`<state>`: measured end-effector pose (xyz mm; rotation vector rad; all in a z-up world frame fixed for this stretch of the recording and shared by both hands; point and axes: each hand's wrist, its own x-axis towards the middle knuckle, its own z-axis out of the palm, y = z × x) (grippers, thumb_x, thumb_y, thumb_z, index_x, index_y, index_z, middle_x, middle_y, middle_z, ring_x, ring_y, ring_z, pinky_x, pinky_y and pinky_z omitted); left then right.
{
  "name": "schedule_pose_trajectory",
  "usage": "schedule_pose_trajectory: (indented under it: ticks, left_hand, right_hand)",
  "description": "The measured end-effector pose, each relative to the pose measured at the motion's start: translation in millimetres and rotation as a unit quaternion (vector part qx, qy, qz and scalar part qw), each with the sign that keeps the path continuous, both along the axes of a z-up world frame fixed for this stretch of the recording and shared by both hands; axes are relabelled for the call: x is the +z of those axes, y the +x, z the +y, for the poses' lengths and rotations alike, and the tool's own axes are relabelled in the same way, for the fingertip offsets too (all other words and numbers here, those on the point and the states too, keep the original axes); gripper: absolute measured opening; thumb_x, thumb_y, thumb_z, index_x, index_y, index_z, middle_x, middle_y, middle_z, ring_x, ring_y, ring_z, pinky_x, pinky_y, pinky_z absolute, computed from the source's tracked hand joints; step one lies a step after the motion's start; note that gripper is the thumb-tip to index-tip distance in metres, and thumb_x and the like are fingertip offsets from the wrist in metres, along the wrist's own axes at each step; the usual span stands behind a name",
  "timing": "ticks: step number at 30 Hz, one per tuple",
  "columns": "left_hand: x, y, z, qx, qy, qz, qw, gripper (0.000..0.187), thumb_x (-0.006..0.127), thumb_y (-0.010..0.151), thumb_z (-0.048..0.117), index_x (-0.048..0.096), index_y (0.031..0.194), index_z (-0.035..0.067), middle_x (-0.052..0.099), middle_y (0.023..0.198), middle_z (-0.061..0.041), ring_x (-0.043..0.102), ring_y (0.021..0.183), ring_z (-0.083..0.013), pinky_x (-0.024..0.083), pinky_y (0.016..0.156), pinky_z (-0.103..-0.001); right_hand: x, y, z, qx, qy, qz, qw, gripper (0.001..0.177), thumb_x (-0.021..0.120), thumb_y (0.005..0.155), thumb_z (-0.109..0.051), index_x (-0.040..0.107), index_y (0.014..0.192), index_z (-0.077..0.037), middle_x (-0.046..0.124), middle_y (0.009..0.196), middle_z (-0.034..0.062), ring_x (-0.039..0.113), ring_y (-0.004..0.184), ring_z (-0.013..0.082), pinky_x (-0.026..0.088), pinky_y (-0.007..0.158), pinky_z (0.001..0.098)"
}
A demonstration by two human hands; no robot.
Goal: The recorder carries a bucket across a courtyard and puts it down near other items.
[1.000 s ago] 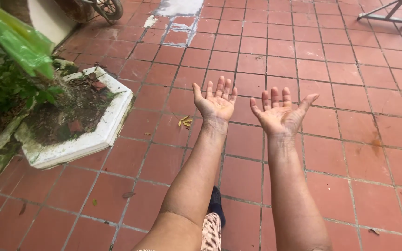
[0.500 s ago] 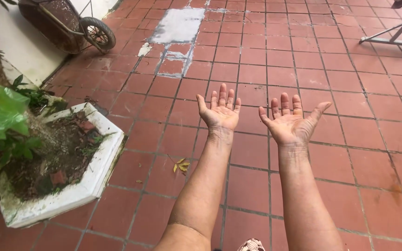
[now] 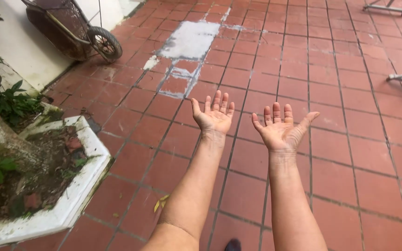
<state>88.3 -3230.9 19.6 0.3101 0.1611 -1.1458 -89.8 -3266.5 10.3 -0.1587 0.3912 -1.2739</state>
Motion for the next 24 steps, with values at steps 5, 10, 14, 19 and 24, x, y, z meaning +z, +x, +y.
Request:
schedule_pose_trajectory:
  ticks: [5, 10, 14, 19, 24]
  left_hand:
    - [2.6, 9.3, -93.1, 0.023, -0.021, 0.007, 1.000, 0.095, 0.048, 0.089, 0.071, 0.014, 0.162, 0.021, 0.049, 0.151, -0.008, 0.058, 0.127, -0.0258, 0.041, 0.107, -0.051]
    - [-5.6, 34.4, -169.1, 0.039, -0.015, 0.009, 0.999, 0.095, 0.047, 0.088, 0.071, 0.015, 0.162, 0.021, 0.048, 0.151, -0.009, 0.059, 0.126, -0.0260, 0.042, 0.107, -0.052]
    - [-8.1, 61.6, -242.3, 0.050, -0.022, 0.011, 0.998, 0.096, 0.048, 0.089, 0.072, 0.015, 0.162, 0.021, 0.048, 0.152, -0.009, 0.059, 0.126, -0.0265, 0.042, 0.106, -0.051]
    - [-14.7, 114.8, -346.0, 0.062, -0.037, 0.017, 0.997, 0.095, 0.050, 0.088, 0.071, 0.017, 0.162, 0.021, 0.049, 0.151, -0.006, 0.058, 0.126, -0.0265, 0.043, 0.103, -0.050]
    - [-2.7, 184.0, -456.6, 0.062, -0.021, -0.007, 0.998, 0.095, 0.048, 0.086, 0.073, 0.020, 0.162, 0.022, 0.049, 0.154, -0.002, 0.053, 0.134, -0.0251, 0.035, 0.109, -0.049]
  right_hand:
    - [12.7, 23.7, -94.5, 0.017, -0.009, -0.006, 1.000, 0.122, 0.066, 0.063, -0.082, 0.020, 0.158, -0.022, 0.033, 0.156, 0.0091, 0.024, 0.151, 0.0317, 0.024, 0.118, 0.0756]
    - [2.3, 54.9, -176.0, 0.043, 0.002, -0.022, 0.999, 0.121, 0.066, 0.065, -0.083, 0.020, 0.159, -0.021, 0.032, 0.158, 0.0091, 0.023, 0.152, 0.0312, 0.023, 0.119, 0.0741]
    - [0.6, 73.9, -248.2, 0.046, -0.004, -0.002, 0.999, 0.120, 0.065, 0.064, -0.083, 0.021, 0.158, -0.022, 0.034, 0.153, 0.0091, 0.027, 0.150, 0.0313, 0.026, 0.118, 0.0733]
    - [6.2, 120.7, -359.1, 0.051, -0.032, 0.005, 0.998, 0.123, 0.069, 0.062, -0.081, 0.023, 0.158, -0.020, 0.038, 0.149, 0.0095, 0.032, 0.148, 0.0309, 0.027, 0.119, 0.0722]
    - [11.4, 188.2, -478.0, 0.065, -0.024, 0.002, 0.998, 0.126, 0.074, 0.059, -0.080, 0.025, 0.159, -0.020, 0.034, 0.149, 0.0072, 0.029, 0.151, 0.0307, 0.026, 0.119, 0.0740]
